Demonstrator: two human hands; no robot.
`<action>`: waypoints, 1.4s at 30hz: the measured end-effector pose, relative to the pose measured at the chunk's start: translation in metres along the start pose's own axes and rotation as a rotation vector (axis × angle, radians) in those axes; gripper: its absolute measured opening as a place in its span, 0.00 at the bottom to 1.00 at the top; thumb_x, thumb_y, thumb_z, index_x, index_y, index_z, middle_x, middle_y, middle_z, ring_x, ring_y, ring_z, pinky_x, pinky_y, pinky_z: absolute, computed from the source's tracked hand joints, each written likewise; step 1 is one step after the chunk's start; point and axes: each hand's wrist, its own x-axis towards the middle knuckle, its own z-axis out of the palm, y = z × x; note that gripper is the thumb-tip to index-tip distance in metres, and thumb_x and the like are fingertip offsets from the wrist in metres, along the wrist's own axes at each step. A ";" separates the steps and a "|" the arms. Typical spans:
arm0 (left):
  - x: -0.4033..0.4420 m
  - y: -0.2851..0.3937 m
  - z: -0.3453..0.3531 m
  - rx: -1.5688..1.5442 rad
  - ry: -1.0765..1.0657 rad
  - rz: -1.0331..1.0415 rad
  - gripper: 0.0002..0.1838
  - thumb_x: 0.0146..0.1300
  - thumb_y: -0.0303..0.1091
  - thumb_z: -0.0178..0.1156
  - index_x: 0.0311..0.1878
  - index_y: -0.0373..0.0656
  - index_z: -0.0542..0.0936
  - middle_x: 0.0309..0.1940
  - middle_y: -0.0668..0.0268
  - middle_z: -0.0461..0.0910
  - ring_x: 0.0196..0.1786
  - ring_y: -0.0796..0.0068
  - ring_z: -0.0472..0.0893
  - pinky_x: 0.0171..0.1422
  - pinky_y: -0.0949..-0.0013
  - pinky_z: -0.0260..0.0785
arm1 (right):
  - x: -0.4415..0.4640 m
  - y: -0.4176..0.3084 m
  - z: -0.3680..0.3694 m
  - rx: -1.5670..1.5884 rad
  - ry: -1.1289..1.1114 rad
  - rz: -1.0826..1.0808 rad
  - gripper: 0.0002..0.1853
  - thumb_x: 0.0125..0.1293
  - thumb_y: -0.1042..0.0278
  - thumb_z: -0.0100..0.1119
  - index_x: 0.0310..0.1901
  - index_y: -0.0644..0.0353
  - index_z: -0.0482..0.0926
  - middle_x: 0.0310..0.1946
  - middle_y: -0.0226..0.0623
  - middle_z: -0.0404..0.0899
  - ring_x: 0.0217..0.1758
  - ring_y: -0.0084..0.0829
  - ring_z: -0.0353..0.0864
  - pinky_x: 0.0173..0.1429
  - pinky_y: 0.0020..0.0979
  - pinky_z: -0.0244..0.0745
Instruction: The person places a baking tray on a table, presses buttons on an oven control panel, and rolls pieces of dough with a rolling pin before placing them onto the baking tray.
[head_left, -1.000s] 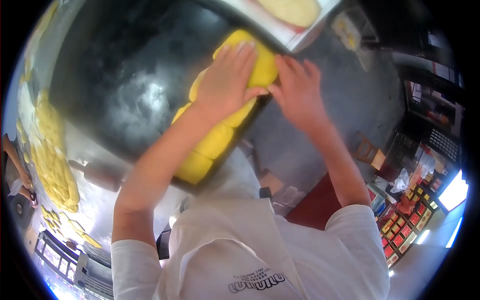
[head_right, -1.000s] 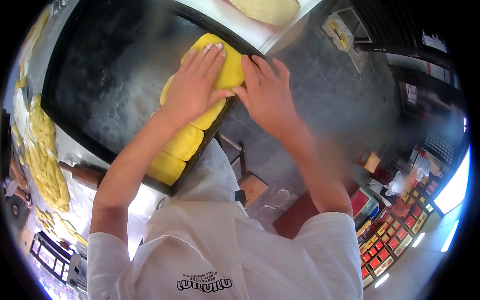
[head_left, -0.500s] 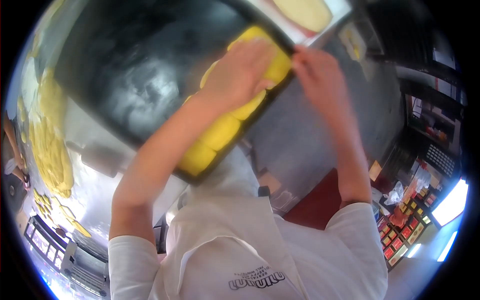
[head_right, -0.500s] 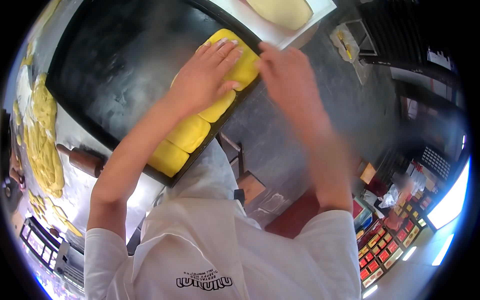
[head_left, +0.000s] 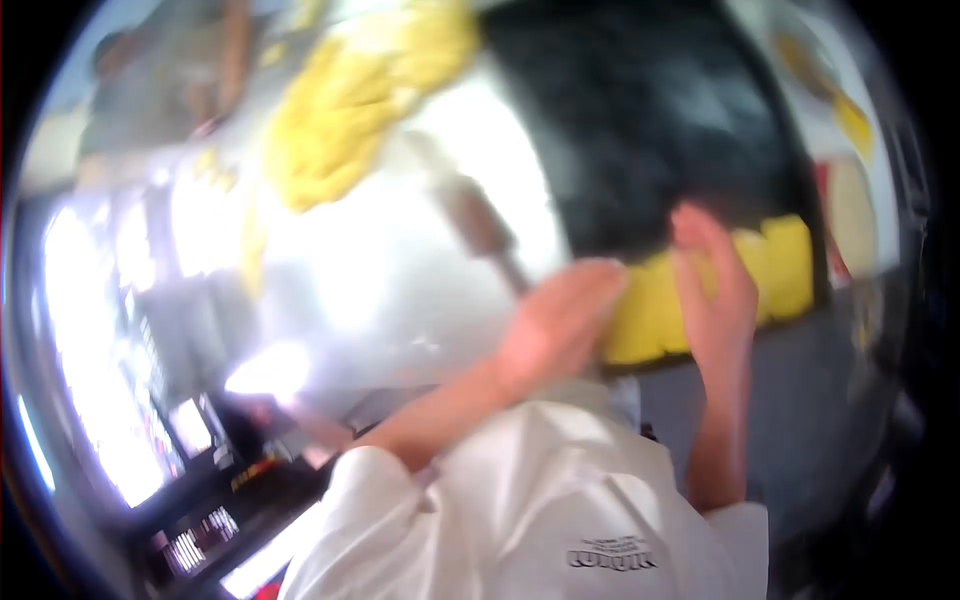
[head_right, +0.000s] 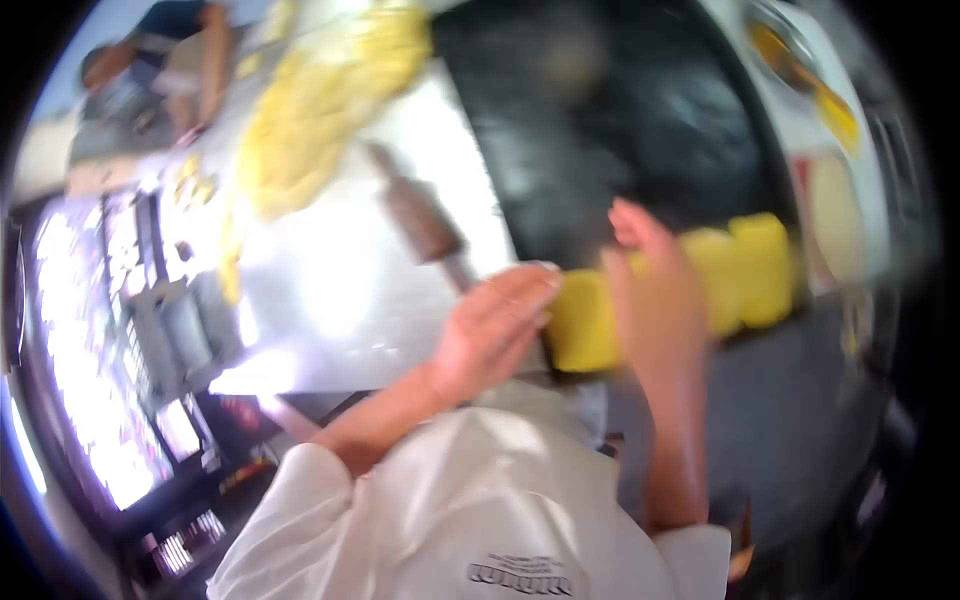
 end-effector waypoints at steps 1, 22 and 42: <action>-0.012 -0.003 -0.016 0.018 0.045 -0.029 0.24 0.60 0.15 0.63 0.62 0.35 0.80 0.58 0.49 0.81 0.58 0.46 0.82 0.62 0.54 0.77 | 0.002 -0.001 0.024 -0.061 -0.111 -0.055 0.19 0.72 0.71 0.58 0.63 0.63 0.78 0.62 0.44 0.81 0.64 0.40 0.80 0.69 0.39 0.72; -0.406 -0.352 -0.440 0.392 1.249 -1.067 0.27 0.69 0.32 0.58 0.69 0.30 0.73 0.66 0.43 0.76 0.69 0.48 0.76 0.75 0.56 0.66 | -0.022 -0.026 0.337 -0.588 0.001 -0.380 0.38 0.61 0.78 0.65 0.74 0.60 0.64 0.69 0.54 0.69 0.72 0.56 0.69 0.74 0.46 0.67; -0.361 -0.368 -0.486 0.520 1.165 -0.815 0.11 0.69 0.36 0.63 0.45 0.37 0.79 0.36 0.54 0.82 0.40 0.58 0.82 0.47 0.58 0.73 | -0.014 -0.004 0.351 -0.593 0.220 -0.335 0.38 0.61 0.63 0.73 0.71 0.56 0.68 0.63 0.48 0.78 0.60 0.52 0.83 0.63 0.43 0.80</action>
